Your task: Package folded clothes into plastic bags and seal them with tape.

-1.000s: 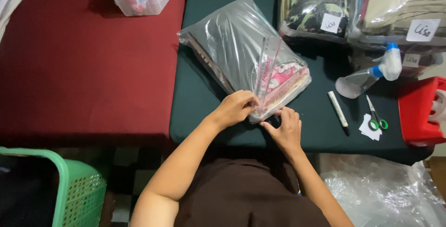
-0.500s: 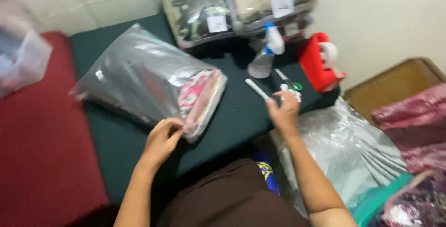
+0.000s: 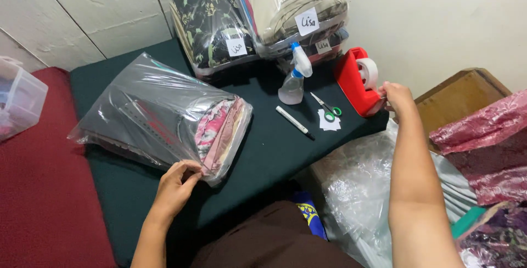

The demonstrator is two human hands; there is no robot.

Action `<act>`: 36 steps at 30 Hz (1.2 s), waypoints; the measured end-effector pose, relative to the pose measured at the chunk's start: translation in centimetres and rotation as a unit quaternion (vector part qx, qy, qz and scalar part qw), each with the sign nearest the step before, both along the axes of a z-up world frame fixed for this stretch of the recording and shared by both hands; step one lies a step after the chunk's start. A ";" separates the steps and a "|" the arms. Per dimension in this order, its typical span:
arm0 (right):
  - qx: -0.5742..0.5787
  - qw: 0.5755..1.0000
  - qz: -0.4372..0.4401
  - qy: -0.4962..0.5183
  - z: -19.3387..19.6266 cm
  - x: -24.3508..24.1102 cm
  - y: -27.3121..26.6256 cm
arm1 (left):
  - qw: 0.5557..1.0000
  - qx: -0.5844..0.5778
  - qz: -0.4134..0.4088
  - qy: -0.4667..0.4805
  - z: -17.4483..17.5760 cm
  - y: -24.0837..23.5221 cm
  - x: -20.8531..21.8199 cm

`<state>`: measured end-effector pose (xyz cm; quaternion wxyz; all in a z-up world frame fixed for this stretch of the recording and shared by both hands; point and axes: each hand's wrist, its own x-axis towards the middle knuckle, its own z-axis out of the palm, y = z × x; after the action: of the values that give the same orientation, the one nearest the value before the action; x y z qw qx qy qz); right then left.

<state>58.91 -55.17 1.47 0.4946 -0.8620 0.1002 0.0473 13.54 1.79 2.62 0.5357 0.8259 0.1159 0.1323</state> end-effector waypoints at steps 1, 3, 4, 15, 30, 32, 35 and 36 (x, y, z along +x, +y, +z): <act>0.002 1.000 0.001 -0.001 -0.1 1.0 0.0 | 1.000 0.002 0.001 -0.001 0.1 0.0 0.1; -0.064 0.996 -0.002 0.066 -0.4 2.8 -0.3 | 1.000 -0.006 0.000 0.007 0.3 0.0 0.1; -0.062 0.996 -0.002 0.066 -0.7 3.1 -0.4 | 1.000 -0.004 0.000 0.008 0.3 0.0 0.1; 0.078 0.978 0.022 0.190 -1.4 4.9 -2.5 | 1.000 -0.026 -0.014 -0.004 -0.3 0.1 0.1; 0.418 0.908 -0.014 0.033 -4.1 -3.0 -4.5 | 0.999 0.009 0.014 0.041 1.1 -0.4 0.0; 0.414 0.909 -0.021 0.027 -4.2 -3.2 -4.5 | 1.000 -0.006 0.004 0.019 0.1 -0.1 0.0; 0.410 0.912 -0.028 0.015 -3.2 -4.5 -3.5 | 1.000 -0.007 0.004 0.015 0.2 -0.2 0.0; 0.409 0.912 -0.028 0.008 -2.6 -5.0 -3.0 | 0.999 0.007 0.014 0.032 0.4 -0.3 0.0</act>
<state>53.88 -58.21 -1.08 0.8040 -0.5811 0.0999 0.0774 13.54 1.53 3.04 0.5245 0.8315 0.1431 0.1140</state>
